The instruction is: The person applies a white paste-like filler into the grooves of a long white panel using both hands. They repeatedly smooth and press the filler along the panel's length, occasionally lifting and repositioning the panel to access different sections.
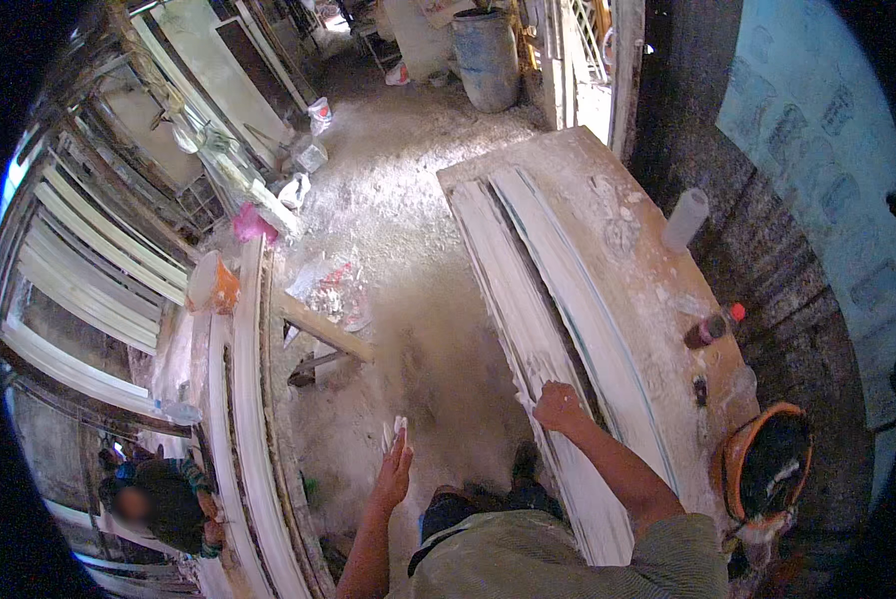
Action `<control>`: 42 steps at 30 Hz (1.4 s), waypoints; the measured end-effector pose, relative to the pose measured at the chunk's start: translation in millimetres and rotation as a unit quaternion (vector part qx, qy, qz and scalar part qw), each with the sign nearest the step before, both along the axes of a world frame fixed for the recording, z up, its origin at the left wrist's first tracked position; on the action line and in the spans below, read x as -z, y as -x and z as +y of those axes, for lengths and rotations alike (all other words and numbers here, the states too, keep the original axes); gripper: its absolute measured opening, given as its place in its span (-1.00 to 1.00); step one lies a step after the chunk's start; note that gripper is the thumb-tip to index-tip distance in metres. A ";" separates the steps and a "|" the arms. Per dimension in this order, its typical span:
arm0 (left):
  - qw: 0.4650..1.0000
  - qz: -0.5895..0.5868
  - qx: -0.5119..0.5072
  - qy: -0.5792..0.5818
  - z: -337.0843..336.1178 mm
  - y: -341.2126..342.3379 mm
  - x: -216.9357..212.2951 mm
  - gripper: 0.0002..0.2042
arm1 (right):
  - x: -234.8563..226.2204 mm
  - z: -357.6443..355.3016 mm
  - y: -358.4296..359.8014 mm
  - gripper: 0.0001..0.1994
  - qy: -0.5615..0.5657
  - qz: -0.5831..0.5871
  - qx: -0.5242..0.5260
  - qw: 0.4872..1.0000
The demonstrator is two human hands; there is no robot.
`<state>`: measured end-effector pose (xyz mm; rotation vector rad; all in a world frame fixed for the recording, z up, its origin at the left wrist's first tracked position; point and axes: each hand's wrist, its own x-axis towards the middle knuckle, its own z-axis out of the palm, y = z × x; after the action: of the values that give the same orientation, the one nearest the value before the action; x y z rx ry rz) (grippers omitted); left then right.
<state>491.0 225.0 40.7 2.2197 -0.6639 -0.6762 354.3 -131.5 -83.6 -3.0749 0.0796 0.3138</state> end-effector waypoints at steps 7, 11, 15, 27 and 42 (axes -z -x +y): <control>0.998 -0.010 0.045 -0.041 -17.9 -74.1 14.5 -0.38 | -18.1 -48.9 -121.7 -0.73 -0.043 0.014 0.089 0.995; 0.998 0.034 0.014 -0.050 -43.5 -128.9 11.8 -0.37 | -21.1 -80.8 -184.3 -0.74 -0.073 0.018 0.048 0.996; 0.998 0.033 0.058 -0.021 -82.6 -202.6 19.6 -0.37 | -11.6 -101.9 -260.6 -0.79 -0.026 -0.026 0.124 0.992; 0.985 0.008 0.167 -0.036 -173.4 -449.7 24.0 -0.39 | 29.3 -196.7 -495.9 -0.83 0.042 -0.111 0.146 0.982; 0.976 0.077 0.204 -0.029 -215.6 -488.3 25.5 -0.38 | -38.9 -109.5 -296.4 -0.23 -0.218 0.112 0.341 0.907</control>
<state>979.3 9.5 15.3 2.0715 -1.0435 -1.0725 650.6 -241.1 -44.6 -2.3612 0.9253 0.5412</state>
